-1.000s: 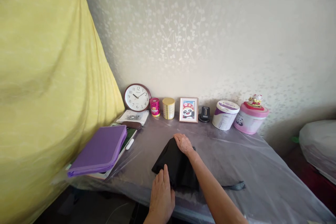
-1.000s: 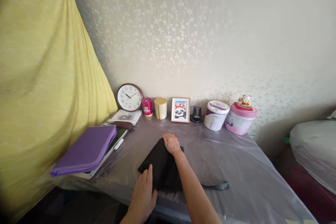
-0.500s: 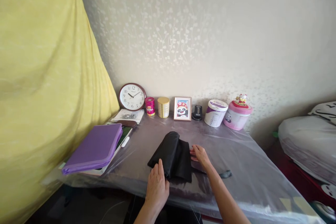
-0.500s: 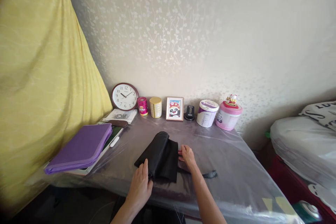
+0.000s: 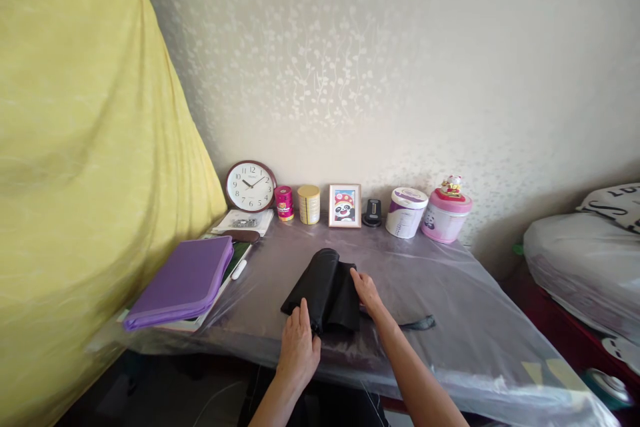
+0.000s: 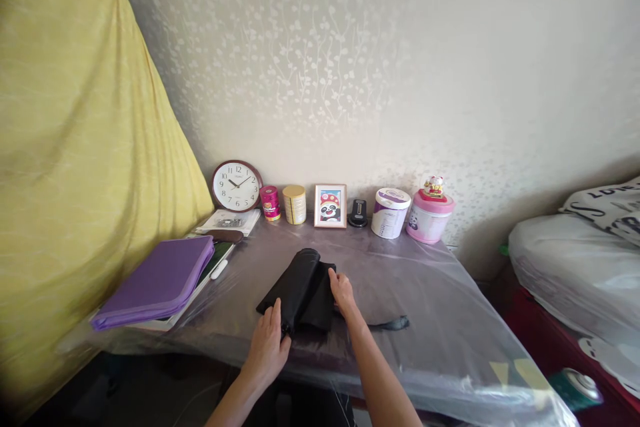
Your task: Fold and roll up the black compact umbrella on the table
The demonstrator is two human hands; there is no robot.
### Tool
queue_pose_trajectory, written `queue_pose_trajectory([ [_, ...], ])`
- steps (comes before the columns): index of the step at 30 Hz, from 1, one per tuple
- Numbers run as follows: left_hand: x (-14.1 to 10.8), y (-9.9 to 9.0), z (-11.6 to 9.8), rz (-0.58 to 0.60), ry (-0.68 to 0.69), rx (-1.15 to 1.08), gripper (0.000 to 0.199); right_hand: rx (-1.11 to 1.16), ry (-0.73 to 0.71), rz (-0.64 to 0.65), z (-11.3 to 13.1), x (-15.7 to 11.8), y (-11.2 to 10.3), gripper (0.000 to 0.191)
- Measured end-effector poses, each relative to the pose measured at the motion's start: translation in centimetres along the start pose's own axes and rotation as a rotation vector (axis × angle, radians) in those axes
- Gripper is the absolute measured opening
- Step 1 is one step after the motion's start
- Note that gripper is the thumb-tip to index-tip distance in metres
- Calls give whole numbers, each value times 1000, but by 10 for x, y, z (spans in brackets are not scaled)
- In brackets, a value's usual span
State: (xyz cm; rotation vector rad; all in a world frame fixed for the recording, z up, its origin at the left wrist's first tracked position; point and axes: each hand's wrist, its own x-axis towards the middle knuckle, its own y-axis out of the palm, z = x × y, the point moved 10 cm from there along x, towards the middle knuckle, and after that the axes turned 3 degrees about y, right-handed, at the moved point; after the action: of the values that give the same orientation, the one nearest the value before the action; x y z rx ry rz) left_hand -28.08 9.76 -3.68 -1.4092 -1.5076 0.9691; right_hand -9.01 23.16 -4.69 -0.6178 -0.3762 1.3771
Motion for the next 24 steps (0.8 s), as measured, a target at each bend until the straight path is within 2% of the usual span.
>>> queue_pose_trajectory([
  [7, 2, 2, 1, 15, -18, -28, 69, -240, -37, -79, 0, -4, -12, 22],
  [11, 1, 1, 0, 10, -16, -27, 69, -282, -57, -83, -1, -6, -15, 23],
  [15, 1, 0, -1, 7, -17, -17, 69, -274, -55, -65, 3, -6, -9, 33],
  [19, 2, 0, 0, 4, -13, -20, 70, -281, -77, -55, 4, -19, -5, 31],
  [24, 3, 4, 2, 18, -28, -30, 69, -504, -121, -103, 6, -37, -8, 28],
])
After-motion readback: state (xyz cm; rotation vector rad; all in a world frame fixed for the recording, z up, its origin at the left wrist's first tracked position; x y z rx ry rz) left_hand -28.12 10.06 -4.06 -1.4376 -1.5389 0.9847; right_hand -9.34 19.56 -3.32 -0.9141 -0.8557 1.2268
